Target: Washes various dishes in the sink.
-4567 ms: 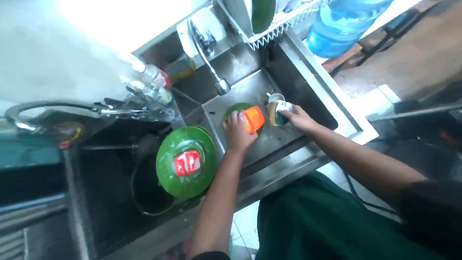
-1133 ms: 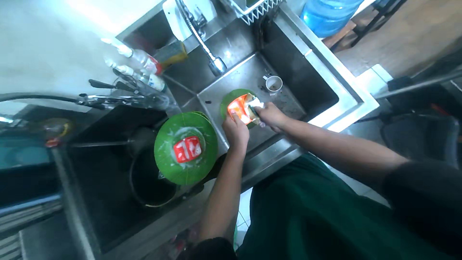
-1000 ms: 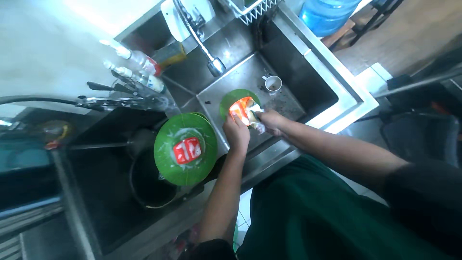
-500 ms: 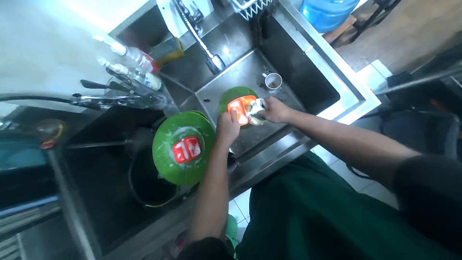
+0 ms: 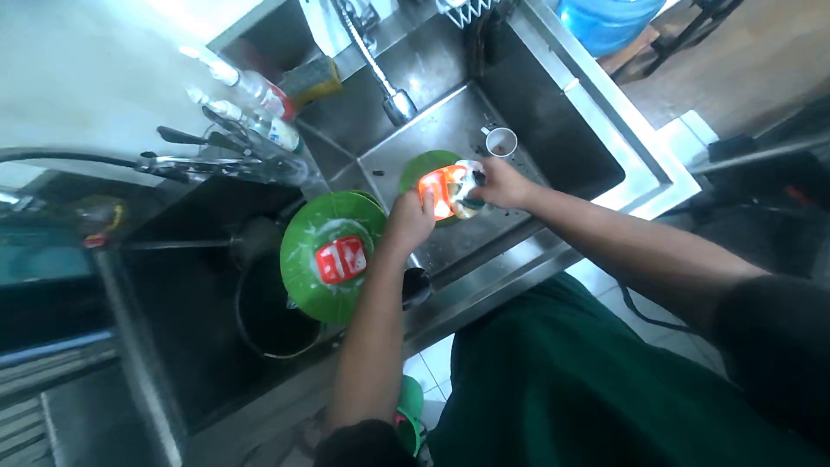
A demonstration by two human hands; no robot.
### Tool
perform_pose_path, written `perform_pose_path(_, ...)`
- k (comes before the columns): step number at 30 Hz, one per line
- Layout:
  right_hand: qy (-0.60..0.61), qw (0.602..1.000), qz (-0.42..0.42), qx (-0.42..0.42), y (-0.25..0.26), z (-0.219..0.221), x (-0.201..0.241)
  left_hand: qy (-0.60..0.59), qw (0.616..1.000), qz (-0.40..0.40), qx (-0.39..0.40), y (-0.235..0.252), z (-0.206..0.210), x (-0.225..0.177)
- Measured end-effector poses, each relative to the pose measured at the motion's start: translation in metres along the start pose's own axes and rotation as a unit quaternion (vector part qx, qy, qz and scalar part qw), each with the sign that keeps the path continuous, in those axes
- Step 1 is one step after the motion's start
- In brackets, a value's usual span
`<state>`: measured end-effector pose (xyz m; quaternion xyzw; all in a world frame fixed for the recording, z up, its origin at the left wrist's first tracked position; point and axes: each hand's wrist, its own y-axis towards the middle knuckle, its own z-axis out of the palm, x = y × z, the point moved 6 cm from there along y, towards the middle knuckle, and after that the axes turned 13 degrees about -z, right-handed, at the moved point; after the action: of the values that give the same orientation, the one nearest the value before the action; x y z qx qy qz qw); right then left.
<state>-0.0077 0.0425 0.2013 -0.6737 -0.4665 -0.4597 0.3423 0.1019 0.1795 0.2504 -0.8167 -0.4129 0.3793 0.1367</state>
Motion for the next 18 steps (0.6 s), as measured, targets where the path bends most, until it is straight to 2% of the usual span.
perform_pose_path(4, 0.039, 0.999, -0.010, -0.004, 0.003, -0.003, -0.003, -0.002, 1.000, -0.018, 0.019, -0.003, -0.003, 0.000)
perform_pose_path(8, 0.086, 0.995, 0.043, -0.008, -0.001, -0.004, -0.006, 0.027, 0.999, -0.027, 0.040, -0.012, 0.000, -0.006)
perform_pose_path(13, 0.061, 0.998, 0.018, -0.008, -0.010, -0.003, 0.011, -0.008, 0.999, -0.004, 0.048, -0.021, 0.002, 0.002)
perform_pose_path(18, 0.055, 0.998, 0.014, -0.030, -0.008, 0.003, 0.029, -0.020, 0.999, -0.037, 0.030, -0.038, -0.004, 0.009)
